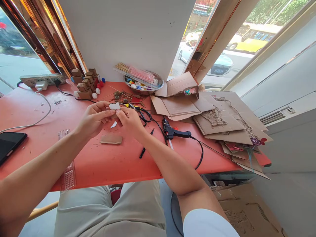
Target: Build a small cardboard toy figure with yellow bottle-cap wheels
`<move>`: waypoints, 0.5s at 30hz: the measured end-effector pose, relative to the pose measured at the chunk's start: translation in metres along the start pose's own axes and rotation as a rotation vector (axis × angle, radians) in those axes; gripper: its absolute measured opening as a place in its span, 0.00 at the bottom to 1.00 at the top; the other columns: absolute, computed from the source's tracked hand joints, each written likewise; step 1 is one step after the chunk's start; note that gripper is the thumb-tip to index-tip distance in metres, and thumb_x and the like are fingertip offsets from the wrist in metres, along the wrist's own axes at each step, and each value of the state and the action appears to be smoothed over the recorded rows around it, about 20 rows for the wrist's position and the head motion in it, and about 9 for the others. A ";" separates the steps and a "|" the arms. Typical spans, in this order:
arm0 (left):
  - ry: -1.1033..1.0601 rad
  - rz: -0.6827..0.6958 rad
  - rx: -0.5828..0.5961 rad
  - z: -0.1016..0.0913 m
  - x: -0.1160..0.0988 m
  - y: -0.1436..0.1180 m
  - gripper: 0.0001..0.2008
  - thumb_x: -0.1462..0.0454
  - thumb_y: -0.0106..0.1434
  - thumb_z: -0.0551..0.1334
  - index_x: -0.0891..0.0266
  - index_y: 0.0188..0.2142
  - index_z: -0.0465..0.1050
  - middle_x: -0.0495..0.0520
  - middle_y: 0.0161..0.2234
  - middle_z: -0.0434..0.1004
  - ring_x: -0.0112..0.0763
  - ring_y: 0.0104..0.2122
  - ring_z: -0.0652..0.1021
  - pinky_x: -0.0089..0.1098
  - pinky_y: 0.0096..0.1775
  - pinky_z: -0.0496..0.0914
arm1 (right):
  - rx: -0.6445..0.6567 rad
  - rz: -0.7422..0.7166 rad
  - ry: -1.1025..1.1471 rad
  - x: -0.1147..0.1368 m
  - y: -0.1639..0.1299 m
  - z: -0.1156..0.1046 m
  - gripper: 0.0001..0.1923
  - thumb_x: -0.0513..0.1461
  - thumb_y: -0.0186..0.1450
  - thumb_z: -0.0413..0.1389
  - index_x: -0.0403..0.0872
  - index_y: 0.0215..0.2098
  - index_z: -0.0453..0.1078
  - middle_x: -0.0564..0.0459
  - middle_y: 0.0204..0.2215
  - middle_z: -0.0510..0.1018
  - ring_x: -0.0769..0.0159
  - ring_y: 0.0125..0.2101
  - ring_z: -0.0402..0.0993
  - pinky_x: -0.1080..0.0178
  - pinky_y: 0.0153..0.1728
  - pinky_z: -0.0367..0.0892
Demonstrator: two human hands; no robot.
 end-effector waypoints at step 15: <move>0.005 0.025 -0.051 -0.002 -0.001 0.001 0.17 0.61 0.42 0.79 0.60 0.31 0.79 0.47 0.25 0.79 0.28 0.23 0.76 0.29 0.26 0.71 | 0.055 -0.110 -0.228 -0.002 0.000 -0.010 0.15 0.43 0.75 0.50 0.49 0.30 0.67 0.59 0.20 0.70 0.71 0.21 0.66 0.66 0.27 0.62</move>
Point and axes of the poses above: each hand's wrist, its own y-axis towards the middle knuckle, its own z-axis out of the palm, x = y × z, the point moved 2 cm from there along y, towards the middle knuckle
